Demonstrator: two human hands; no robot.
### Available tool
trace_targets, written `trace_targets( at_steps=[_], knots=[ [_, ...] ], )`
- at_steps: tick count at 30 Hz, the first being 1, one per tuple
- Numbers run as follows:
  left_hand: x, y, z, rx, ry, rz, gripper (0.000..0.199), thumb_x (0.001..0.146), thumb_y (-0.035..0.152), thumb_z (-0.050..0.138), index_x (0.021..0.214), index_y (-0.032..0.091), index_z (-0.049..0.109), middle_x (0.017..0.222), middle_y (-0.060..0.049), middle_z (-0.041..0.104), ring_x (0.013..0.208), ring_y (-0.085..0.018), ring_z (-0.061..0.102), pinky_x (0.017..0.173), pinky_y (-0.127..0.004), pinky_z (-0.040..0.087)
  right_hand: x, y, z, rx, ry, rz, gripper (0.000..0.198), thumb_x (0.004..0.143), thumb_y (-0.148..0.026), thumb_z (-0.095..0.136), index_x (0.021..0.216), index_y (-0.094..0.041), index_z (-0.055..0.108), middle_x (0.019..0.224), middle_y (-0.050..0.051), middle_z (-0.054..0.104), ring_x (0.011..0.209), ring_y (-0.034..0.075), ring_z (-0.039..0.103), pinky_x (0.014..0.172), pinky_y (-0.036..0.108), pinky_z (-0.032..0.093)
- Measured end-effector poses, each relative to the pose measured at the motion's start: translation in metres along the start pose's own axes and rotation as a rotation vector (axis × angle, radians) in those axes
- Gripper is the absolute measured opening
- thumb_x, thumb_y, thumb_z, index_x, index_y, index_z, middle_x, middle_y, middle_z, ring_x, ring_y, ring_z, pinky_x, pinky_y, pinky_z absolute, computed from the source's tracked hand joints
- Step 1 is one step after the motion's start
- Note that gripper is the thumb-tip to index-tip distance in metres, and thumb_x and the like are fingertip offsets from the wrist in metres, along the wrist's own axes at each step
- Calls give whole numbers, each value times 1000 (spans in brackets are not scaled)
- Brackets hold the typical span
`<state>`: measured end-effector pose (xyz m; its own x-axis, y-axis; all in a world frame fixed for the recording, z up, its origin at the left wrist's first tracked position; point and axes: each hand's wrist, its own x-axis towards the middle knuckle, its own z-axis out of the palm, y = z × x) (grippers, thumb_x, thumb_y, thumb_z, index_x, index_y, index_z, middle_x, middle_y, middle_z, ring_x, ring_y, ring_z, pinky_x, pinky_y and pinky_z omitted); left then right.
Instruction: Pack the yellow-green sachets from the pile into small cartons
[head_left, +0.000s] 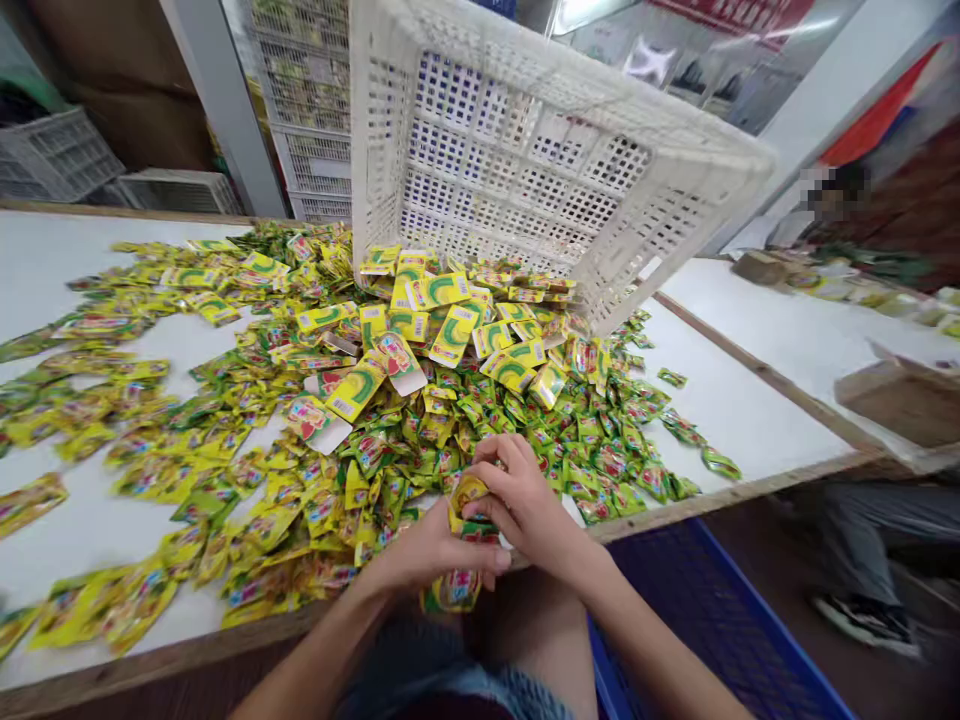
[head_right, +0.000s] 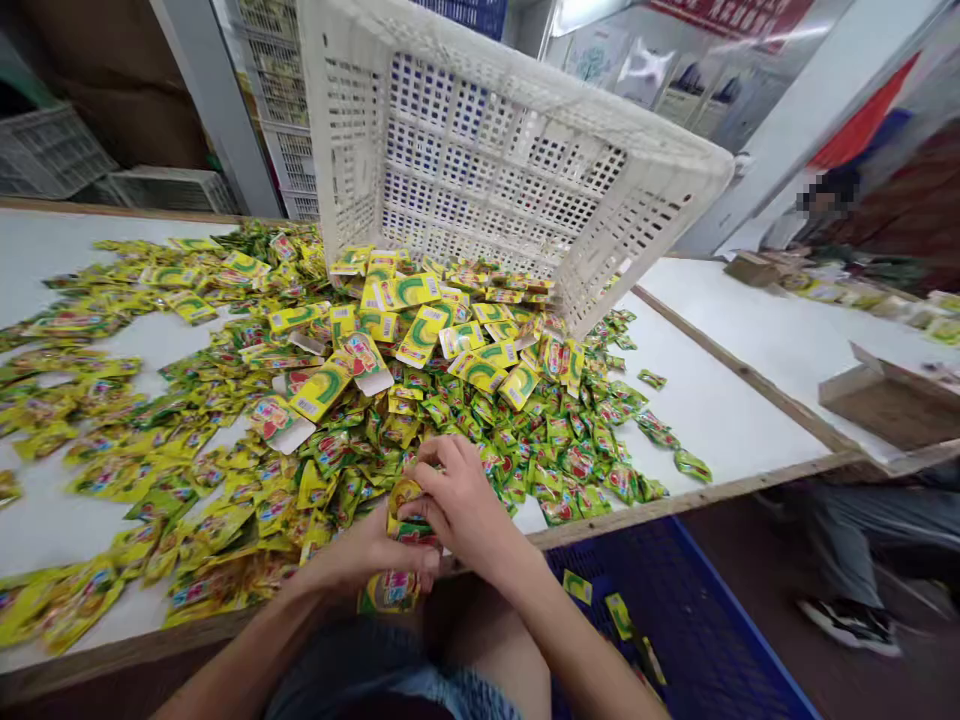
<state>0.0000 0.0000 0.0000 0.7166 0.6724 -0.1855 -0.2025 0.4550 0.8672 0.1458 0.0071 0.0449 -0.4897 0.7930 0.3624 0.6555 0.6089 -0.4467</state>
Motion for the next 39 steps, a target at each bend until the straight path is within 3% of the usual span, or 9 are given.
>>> trace_targets(
  at_steps=[4,8,13,19,21,24,26,31,39],
  knots=[
    [0,3,-6,17,-71,-33,26,62,27,74,77,13,59,62,0,62,52,-12,57,54,-24,47,2,0,3,13,-6,5,3,81,-21,57,81,-19,58,99,7,50,94,22,41,82,37,37],
    [3,3,-11,61,-104,92,34,63,30,74,86,13,56,64,0,60,55,-11,55,56,-24,46,-5,-3,5,110,-61,20,9,85,-21,51,87,-20,59,106,6,51,101,21,42,88,37,35],
    [16,-4,-11,154,95,301,58,59,21,77,107,18,45,95,-3,55,81,-14,55,69,-22,43,-24,-3,-2,166,8,99,22,87,-21,46,108,-23,53,115,6,51,107,22,42,92,40,32],
    [26,-16,-9,196,53,246,60,62,16,73,109,21,36,94,-1,56,81,-14,56,67,-22,42,-38,6,10,-25,7,170,10,83,-18,51,84,-21,61,110,7,53,105,25,42,87,41,34],
    [21,-19,-8,254,128,248,62,63,16,71,111,21,33,98,-3,56,83,-15,57,70,-24,44,-39,6,16,-30,-26,168,13,84,-21,50,77,-21,61,110,7,54,107,26,41,87,42,34],
    [7,-22,-7,403,391,329,58,70,16,66,113,23,29,97,-3,58,89,-16,58,82,-31,43,-43,8,26,64,-10,212,11,85,-24,50,83,-22,60,110,7,54,106,25,43,88,42,35],
    [-1,-26,-7,476,505,388,46,76,15,60,110,24,31,94,-2,60,93,-16,58,89,-33,41,-50,10,37,241,88,301,12,86,-25,48,96,-22,54,102,7,56,98,22,50,83,37,40],
    [-5,-41,-14,651,501,394,29,81,16,53,108,24,47,106,-4,61,99,-17,58,89,-32,44,-71,16,71,602,490,555,18,83,-26,54,98,-21,46,91,4,57,86,17,57,77,29,46],
    [-5,-26,-20,888,420,434,19,82,13,49,94,23,61,103,-4,64,101,-19,57,91,-31,42,-62,17,72,461,337,379,18,86,-24,48,89,-22,66,92,5,63,92,20,57,83,33,43]
  ],
)
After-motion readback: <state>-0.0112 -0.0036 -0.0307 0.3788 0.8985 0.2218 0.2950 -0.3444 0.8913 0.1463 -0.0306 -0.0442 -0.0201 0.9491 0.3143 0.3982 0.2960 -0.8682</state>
